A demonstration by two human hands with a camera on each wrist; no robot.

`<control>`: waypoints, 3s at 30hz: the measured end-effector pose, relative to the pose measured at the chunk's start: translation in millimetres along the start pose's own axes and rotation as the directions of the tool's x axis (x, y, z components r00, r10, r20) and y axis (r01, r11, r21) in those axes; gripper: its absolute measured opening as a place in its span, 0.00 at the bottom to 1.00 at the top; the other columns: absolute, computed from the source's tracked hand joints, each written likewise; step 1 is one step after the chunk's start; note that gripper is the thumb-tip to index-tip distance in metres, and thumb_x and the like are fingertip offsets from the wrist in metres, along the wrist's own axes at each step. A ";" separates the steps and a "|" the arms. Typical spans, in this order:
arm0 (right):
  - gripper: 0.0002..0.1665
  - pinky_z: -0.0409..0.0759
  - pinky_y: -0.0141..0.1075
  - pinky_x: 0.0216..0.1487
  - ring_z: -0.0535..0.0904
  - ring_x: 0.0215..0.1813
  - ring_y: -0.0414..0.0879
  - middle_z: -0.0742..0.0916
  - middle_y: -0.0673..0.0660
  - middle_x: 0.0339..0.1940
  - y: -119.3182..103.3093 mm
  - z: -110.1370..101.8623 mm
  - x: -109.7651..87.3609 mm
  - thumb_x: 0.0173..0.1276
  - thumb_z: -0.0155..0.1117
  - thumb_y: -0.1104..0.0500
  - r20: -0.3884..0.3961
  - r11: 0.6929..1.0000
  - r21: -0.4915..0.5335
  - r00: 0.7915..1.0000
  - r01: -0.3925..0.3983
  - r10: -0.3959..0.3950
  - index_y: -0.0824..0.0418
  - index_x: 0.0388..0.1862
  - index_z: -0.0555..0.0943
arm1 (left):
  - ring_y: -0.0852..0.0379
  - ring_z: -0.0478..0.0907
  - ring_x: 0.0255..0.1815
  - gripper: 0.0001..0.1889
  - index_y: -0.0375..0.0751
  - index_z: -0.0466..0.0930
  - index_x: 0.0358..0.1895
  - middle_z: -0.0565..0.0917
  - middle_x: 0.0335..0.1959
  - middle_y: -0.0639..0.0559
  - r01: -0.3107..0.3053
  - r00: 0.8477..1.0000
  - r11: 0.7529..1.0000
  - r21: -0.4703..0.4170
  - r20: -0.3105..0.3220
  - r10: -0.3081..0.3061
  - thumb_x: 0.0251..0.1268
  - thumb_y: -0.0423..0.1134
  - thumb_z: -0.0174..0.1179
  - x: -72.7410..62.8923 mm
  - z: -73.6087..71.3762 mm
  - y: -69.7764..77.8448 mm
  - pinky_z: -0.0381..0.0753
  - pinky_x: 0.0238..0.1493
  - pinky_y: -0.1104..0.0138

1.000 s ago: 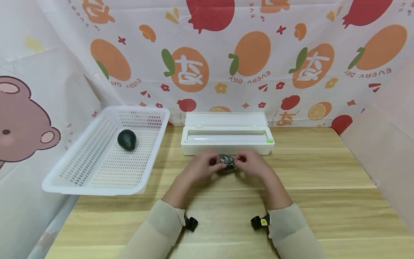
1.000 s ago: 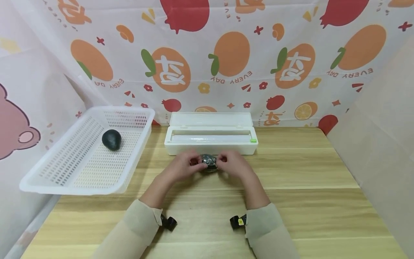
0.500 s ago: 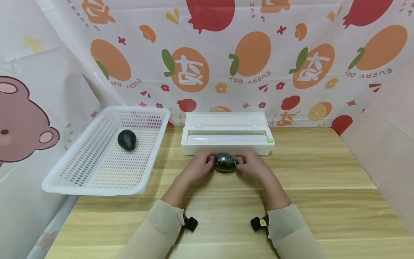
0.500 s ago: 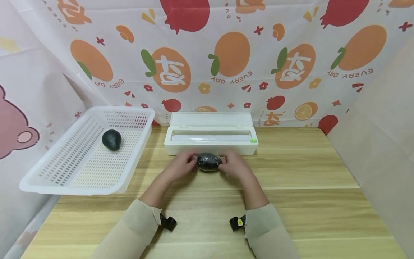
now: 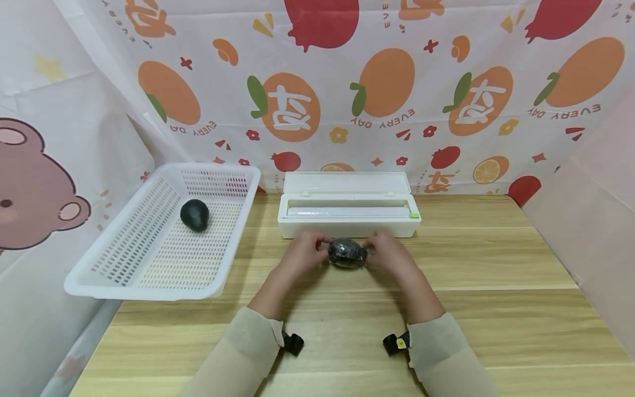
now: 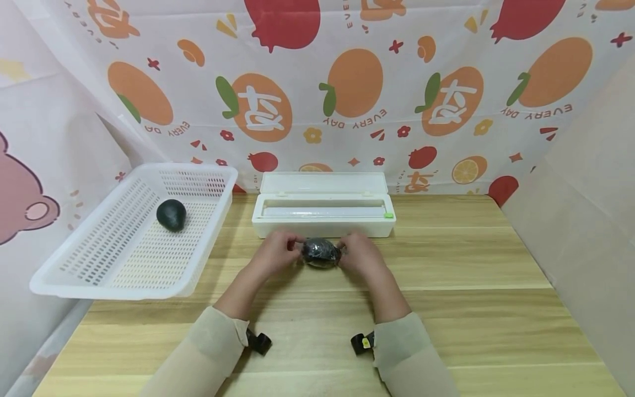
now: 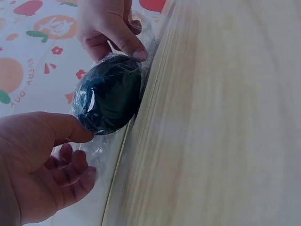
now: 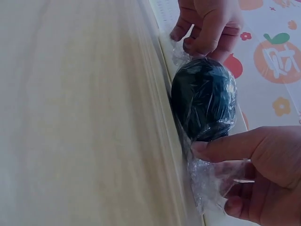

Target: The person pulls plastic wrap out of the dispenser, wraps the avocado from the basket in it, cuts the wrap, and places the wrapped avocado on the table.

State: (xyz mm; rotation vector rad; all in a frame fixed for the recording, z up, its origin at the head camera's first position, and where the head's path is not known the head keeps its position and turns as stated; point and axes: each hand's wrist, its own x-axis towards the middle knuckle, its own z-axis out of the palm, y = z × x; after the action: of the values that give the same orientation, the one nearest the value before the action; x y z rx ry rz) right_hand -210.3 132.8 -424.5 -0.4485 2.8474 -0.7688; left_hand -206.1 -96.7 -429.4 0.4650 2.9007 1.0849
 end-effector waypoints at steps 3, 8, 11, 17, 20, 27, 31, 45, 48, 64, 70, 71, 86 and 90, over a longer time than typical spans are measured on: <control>0.14 0.79 0.47 0.53 0.80 0.46 0.51 0.86 0.56 0.40 0.5 1.3 0.1 0.52 0.72 0.67 -0.013 1.000 0.020 1.000 0.024 -0.024 0.59 0.40 0.87 | 0.58 0.74 0.31 0.12 0.39 0.88 0.42 0.78 0.36 0.49 0.021 1.000 1.000 0.003 -0.004 -0.021 0.52 0.27 0.67 -1.6 -1.1 1.8 0.75 0.32 0.67; 0.16 0.80 0.45 0.47 0.79 0.41 0.48 0.85 0.54 0.36 1.6 2.9 -0.7 0.51 0.67 0.70 -0.018 0.997 0.076 1.000 0.019 -0.018 0.58 0.39 0.85 | 0.56 0.81 0.35 0.11 0.40 0.85 0.38 0.83 0.40 0.48 0.070 0.997 0.997 -0.034 0.039 -0.069 0.50 0.25 0.67 -2.3 -0.9 0.2 0.82 0.37 0.65; 0.18 0.80 0.42 0.45 0.79 0.40 0.47 0.84 0.53 0.35 3.6 4.4 -0.7 0.51 0.63 0.72 -0.003 0.989 0.145 1.000 0.018 -0.017 0.58 0.41 0.84 | 0.55 0.81 0.36 0.11 0.41 0.83 0.36 0.84 0.36 0.49 0.069 0.995 0.996 -0.055 0.072 -0.065 0.49 0.23 0.65 -2.0 0.5 -3.5 0.83 0.39 0.64; 0.20 0.80 0.37 0.43 0.79 0.40 0.47 0.84 0.57 0.38 10.4 3.0 -0.7 0.54 0.56 0.76 -0.003 0.911 0.407 0.998 0.061 -0.066 0.63 0.45 0.81 | 0.53 0.80 0.41 0.17 0.35 0.78 0.43 0.82 0.43 0.43 0.061 0.993 0.940 -0.336 0.117 -0.022 0.49 0.17 0.57 -1.1 -2.3 -8.7 0.83 0.41 0.65; 0.20 0.80 0.35 0.41 0.79 0.39 0.47 0.84 0.60 0.40 12.3 -1.2 -1.7 0.53 0.58 0.77 -0.010 0.824 0.561 0.996 0.077 -0.086 0.66 0.46 0.80 | 0.51 0.80 0.43 0.18 0.31 0.77 0.48 0.80 0.47 0.38 0.055 0.994 0.875 -0.481 0.114 0.000 0.52 0.17 0.54 0.4 -5.3 -9.5 0.83 0.44 0.65; 0.20 0.83 0.34 0.42 0.83 0.42 0.45 0.79 0.61 0.45 14.0 -3.9 -3.9 0.53 0.56 0.78 -0.005 0.623 0.775 0.986 0.110 -0.168 0.71 0.47 0.74 | 0.50 0.79 0.53 0.23 0.28 0.77 0.58 0.81 0.54 0.36 0.045 0.981 0.831 -0.555 0.182 0.068 0.56 0.24 0.54 -0.6 -8.3 -7.5 0.79 0.53 0.66; 0.21 0.82 0.33 0.38 0.82 0.40 0.43 0.79 0.58 0.43 8.9 -2.8 -4.3 0.52 0.54 0.76 0.002 0.522 0.844 0.972 0.125 -0.237 0.70 0.47 0.71 | 0.54 0.76 0.51 0.21 0.31 0.77 0.58 0.81 0.53 0.40 0.073 0.963 0.791 -0.608 0.251 0.104 0.62 0.36 0.58 -3.1 -9.3 -5.2 0.77 0.51 0.66; 0.20 0.82 0.29 0.45 0.81 0.44 0.41 0.78 0.56 0.50 -6.1 -0.1 -4.3 0.61 0.63 0.73 -0.141 0.323 0.926 0.973 0.195 -0.182 0.65 0.51 0.72 | 0.56 0.78 0.50 0.43 0.43 0.56 0.75 0.75 0.60 0.38 0.291 0.893 0.536 -0.793 0.426 0.146 0.59 0.42 0.70 -3.6 -5.2 -3.2 0.80 0.43 0.68; 0.13 0.83 0.32 0.46 0.83 0.45 0.42 0.82 0.57 0.48 -5.6 3.9 -1.4 0.63 0.68 0.69 -0.183 0.419 0.882 0.976 0.217 -0.119 0.66 0.45 0.78 | 0.55 0.78 0.52 0.50 0.51 0.49 0.78 0.72 0.64 0.36 0.271 0.883 0.550 -0.790 0.431 0.185 0.56 0.45 0.73 -2.4 -1.1 -3.4 0.80 0.44 0.68; 0.21 0.79 0.44 0.57 0.81 0.57 0.48 0.87 0.54 0.55 -4.2 1.9 -2.0 0.68 0.67 0.49 -0.081 0.803 0.566 0.982 0.187 -0.172 0.56 0.57 0.84 | 0.56 0.81 0.44 0.32 0.29 0.69 0.64 0.80 0.55 0.38 0.297 0.925 0.600 -0.743 0.381 0.014 0.60 0.41 0.69 -3.9 11.0 -4.0 0.82 0.41 0.66; 0.26 0.78 0.50 0.59 0.78 0.63 0.49 0.84 0.50 0.61 -8.6 1.1 -3.8 0.68 0.67 0.48 -0.140 0.834 0.471 0.957 0.289 -0.253 0.53 0.63 0.80 | 0.56 0.81 0.46 0.26 0.29 0.76 0.57 0.82 0.53 0.40 0.319 0.917 0.640 -0.699 0.398 -0.023 0.57 0.37 0.70 -2.5 11.7 -1.2 0.81 0.45 0.66; 0.27 0.78 0.50 0.59 0.77 0.63 0.49 0.83 0.51 0.62 -10.9 2.0 -4.1 0.69 0.66 0.49 -0.150 0.828 0.464 0.949 0.314 -0.276 0.54 0.65 0.78 | 0.56 0.80 0.46 0.25 0.29 0.77 0.56 0.83 0.52 0.41 0.309 0.919 0.656 -0.689 0.395 -0.019 0.56 0.37 0.71 -2.4 11.9 -0.5 0.81 0.45 0.67; 0.49 0.64 0.51 0.73 0.64 0.75 0.52 0.71 0.53 0.74 -12.1 4.2 -6.1 0.59 0.76 0.53 0.111 0.864 0.453 0.948 0.219 -0.298 0.51 0.77 0.63 | 0.53 0.79 0.43 0.31 0.34 0.70 0.65 0.79 0.55 0.39 0.303 0.920 0.716 -0.629 0.389 -0.048 0.60 0.40 0.70 -3.0 12.8 0.0 0.82 0.38 0.64; 0.55 0.63 0.48 0.74 0.63 0.76 0.53 0.68 0.56 0.76 -3.9 6.3 -2.8 0.54 0.79 0.59 0.108 0.898 0.407 0.967 0.169 -0.231 0.53 0.78 0.60 | 0.49 0.78 0.55 0.32 0.39 0.67 0.69 0.74 0.64 0.40 0.323 0.932 0.694 -0.643 0.344 -0.114 0.66 0.46 0.65 -1.6 13.7 0.2 0.84 0.44 0.62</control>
State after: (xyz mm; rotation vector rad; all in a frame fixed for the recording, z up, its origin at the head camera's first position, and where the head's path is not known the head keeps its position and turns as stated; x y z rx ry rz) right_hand -205.3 127.6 -427.7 -0.7092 2.4391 -1.2552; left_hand -202.9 -88.2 -439.8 0.1939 2.0096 1.7552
